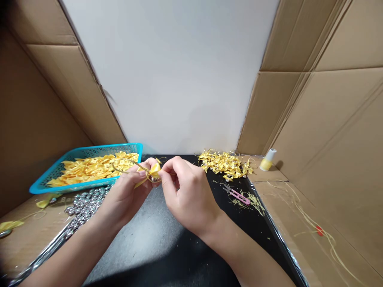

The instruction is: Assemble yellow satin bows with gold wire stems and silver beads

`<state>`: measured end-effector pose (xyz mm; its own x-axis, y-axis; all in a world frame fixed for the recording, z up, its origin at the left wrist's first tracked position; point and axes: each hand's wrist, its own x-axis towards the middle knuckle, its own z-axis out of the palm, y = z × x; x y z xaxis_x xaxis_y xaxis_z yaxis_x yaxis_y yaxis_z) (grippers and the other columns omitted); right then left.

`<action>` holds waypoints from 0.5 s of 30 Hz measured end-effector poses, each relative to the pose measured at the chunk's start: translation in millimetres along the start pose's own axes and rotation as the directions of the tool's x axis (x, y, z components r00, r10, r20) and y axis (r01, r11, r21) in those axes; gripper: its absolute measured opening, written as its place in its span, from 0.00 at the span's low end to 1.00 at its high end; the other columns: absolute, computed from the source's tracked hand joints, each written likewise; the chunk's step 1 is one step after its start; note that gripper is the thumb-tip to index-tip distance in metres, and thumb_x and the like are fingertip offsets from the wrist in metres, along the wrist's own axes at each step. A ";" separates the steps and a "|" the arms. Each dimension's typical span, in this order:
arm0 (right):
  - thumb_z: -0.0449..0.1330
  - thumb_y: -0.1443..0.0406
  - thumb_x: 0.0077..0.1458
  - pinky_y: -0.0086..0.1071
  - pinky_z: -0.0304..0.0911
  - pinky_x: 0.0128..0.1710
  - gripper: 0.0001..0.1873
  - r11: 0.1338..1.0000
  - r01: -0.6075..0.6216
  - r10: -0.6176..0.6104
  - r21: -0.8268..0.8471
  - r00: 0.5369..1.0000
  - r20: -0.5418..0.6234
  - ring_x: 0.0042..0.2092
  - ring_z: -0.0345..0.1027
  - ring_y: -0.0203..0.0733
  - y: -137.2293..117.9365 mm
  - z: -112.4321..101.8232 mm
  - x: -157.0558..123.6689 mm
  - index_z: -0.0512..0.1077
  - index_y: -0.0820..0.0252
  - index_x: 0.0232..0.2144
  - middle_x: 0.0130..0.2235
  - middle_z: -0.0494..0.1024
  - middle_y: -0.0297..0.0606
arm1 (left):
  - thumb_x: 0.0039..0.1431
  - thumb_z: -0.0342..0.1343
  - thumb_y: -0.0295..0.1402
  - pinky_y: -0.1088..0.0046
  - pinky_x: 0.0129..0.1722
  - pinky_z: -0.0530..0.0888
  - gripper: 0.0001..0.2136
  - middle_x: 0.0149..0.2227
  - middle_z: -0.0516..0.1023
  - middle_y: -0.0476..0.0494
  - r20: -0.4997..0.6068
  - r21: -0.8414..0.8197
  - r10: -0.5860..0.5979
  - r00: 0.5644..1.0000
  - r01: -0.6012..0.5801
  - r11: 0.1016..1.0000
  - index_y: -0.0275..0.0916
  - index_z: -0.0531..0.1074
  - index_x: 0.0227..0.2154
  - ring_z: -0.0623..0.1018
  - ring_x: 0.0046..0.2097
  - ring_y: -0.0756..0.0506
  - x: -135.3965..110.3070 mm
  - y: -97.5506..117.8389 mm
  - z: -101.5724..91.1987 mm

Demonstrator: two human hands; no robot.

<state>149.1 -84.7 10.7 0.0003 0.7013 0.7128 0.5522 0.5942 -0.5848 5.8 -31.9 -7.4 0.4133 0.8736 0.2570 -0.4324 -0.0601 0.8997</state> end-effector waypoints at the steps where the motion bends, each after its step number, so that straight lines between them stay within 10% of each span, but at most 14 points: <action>1: 0.55 0.70 0.59 0.27 0.61 0.28 0.07 1.000 0.000 0.000 -0.004 1.000 0.003 0.27 0.65 0.32 -0.1 0.2 0.1 0.67 0.59 0.28 0.26 0.73 0.32 | 0.52 0.59 0.34 0.76 0.32 0.65 0.05 0.28 0.63 0.50 0.004 -0.001 -0.001 1.000 0.001 1.000 0.38 0.73 0.24 0.62 0.30 0.50 0.3 -0.2 0.0; 15: 0.56 0.71 0.57 0.25 0.63 0.29 0.07 0.997 -0.040 0.042 0.071 0.999 -0.024 0.27 0.66 0.31 0.1 6.0 0.1 0.67 0.61 0.27 0.26 0.73 0.31 | 0.55 0.59 0.34 0.78 0.34 0.66 0.08 0.31 0.64 0.49 0.071 -0.038 -0.019 0.997 0.022 0.999 0.38 0.73 0.23 0.63 0.32 0.51 -0.1 -5.9 -0.5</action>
<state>144.1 -82.2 8.4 0.0439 0.7159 0.6969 0.4910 0.5920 -0.6391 7.9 -31.4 -13.0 0.4775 0.8380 0.2642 -0.4536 -0.0224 0.8909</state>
